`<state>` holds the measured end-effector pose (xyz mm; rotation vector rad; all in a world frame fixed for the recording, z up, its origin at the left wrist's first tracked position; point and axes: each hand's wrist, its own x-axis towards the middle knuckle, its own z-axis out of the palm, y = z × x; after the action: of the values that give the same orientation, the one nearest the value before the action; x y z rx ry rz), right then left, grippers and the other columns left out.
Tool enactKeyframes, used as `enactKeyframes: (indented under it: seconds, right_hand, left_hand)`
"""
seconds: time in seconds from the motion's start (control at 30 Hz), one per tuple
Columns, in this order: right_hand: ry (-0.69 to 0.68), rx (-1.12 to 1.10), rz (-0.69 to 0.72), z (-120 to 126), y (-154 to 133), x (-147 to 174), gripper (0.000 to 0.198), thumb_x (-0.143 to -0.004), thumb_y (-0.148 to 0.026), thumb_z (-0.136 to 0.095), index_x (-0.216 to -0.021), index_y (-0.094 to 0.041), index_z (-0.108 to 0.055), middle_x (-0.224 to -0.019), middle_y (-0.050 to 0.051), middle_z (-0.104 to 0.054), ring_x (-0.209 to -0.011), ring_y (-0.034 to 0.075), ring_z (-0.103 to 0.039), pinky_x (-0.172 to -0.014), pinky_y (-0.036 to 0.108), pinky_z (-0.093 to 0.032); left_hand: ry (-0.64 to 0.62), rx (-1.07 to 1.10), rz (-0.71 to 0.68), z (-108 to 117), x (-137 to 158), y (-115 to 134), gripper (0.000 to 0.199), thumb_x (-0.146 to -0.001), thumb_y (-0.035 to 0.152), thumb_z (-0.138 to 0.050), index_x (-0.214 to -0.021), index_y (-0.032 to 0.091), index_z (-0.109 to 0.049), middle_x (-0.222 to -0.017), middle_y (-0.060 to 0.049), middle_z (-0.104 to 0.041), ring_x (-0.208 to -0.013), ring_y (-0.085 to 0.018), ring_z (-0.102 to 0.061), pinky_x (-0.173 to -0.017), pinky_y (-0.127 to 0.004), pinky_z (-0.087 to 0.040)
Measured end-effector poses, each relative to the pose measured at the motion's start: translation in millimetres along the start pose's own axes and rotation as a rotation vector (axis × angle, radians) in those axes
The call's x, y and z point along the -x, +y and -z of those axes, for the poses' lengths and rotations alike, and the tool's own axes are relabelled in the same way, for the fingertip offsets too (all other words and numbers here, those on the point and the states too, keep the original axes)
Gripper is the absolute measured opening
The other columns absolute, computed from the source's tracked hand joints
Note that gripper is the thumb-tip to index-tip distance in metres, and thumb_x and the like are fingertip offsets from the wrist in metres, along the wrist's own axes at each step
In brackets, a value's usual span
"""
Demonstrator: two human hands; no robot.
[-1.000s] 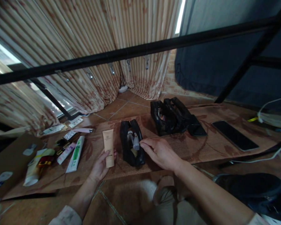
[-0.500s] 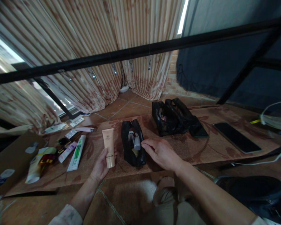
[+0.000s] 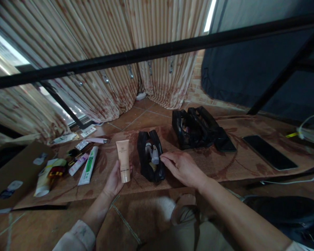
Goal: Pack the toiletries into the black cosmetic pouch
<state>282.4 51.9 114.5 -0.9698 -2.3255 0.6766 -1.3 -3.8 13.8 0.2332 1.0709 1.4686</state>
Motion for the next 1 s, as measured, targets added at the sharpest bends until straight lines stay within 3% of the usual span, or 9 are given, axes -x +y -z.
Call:
enactKeyframes:
  seconds: [1.0]
  right_hand:
    - [0.015, 0.044, 0.01, -2.8, 6.1, 1.2, 0.029, -0.096, -0.036, -0.044, -0.098, -0.023, -0.07, -0.098, 0.004, -0.074, -0.085, 0.019, -0.069, -0.077, 0.029, -0.051]
  left_hand:
    - [0.038, -0.016, -0.015, -3.7, 2.5, -0.3, 0.038, -0.09, 0.043, -0.054, -0.106, 0.01, -0.063, -0.084, -0.01, -0.07, -0.074, -0.017, -0.068, -0.068, -0.026, -0.057]
